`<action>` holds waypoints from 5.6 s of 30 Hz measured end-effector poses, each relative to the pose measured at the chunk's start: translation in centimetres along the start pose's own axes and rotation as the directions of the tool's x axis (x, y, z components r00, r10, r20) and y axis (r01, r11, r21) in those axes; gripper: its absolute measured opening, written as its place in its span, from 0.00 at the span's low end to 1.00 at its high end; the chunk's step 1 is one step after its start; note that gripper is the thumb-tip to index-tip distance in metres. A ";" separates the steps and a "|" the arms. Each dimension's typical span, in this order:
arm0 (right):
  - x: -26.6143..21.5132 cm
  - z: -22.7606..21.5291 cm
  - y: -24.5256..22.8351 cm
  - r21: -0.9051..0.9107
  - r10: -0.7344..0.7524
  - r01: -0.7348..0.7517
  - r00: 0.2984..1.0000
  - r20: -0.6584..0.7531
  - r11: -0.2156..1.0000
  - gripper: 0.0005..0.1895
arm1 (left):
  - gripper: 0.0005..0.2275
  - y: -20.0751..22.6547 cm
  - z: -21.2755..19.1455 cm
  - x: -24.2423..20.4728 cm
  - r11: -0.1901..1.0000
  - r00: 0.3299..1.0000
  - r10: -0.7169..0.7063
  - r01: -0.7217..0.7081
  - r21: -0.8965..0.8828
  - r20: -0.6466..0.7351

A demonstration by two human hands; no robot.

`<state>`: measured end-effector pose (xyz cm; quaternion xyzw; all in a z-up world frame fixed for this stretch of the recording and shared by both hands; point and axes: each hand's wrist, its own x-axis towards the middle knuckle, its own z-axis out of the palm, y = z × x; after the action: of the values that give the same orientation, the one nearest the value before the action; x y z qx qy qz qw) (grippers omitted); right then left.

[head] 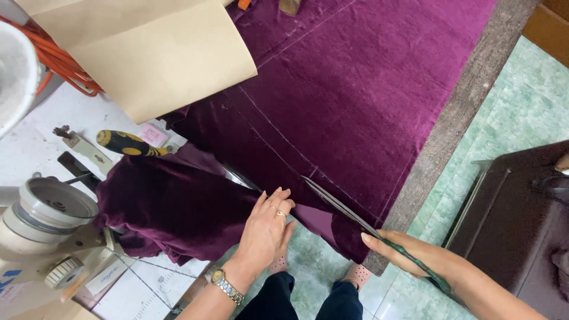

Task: The person cuts a large piece of purple velvet fabric laid out on a work table using shears. They follow white chalk lines drawn on the fabric, cutting along a curved edge and then a long straight line. A yellow ruler and brown paper patterns are visible on the table.

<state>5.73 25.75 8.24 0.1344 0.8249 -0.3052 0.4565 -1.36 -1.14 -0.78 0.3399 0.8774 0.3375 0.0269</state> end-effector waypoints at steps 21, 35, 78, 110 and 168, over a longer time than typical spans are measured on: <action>4.4 1.1 0.0 0.026 0.084 -0.082 0.991 -0.105 0.996 0.29 | 0.11 0.3 -1.5 0.6 1.000 1.000 0.015 -0.015 0.009 0.003; 4.9 -0.3 -4.5 0.047 0.000 0.001 1.000 -0.022 0.999 0.27 | 0.09 0.2 -2.2 0.7 0.999 0.999 -0.009 0.011 -0.052 0.044; 6.7 -0.8 -9.1 0.236 0.068 -0.050 0.995 -0.068 0.970 0.27 | 0.10 -0.4 -2.6 0.8 0.994 0.998 -0.017 0.024 -0.110 0.068; 8.5 -1.6 -12.5 0.315 0.029 -0.033 0.999 0.017 0.949 0.29 | 0.16 -17.2 -9.7 11.3 0.830 0.941 -0.172 0.297 0.472 -0.290; 10.6 -3.8 -17.9 0.284 0.106 -0.117 0.993 0.054 0.952 0.45 | 0.25 -22.3 -11.5 13.7 0.862 0.914 -0.397 0.404 0.307 -0.086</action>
<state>-11.57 13.57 7.70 0.2399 0.7542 -0.3977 0.4642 -27.94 -11.43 -3.06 0.1467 0.9718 0.1820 0.0324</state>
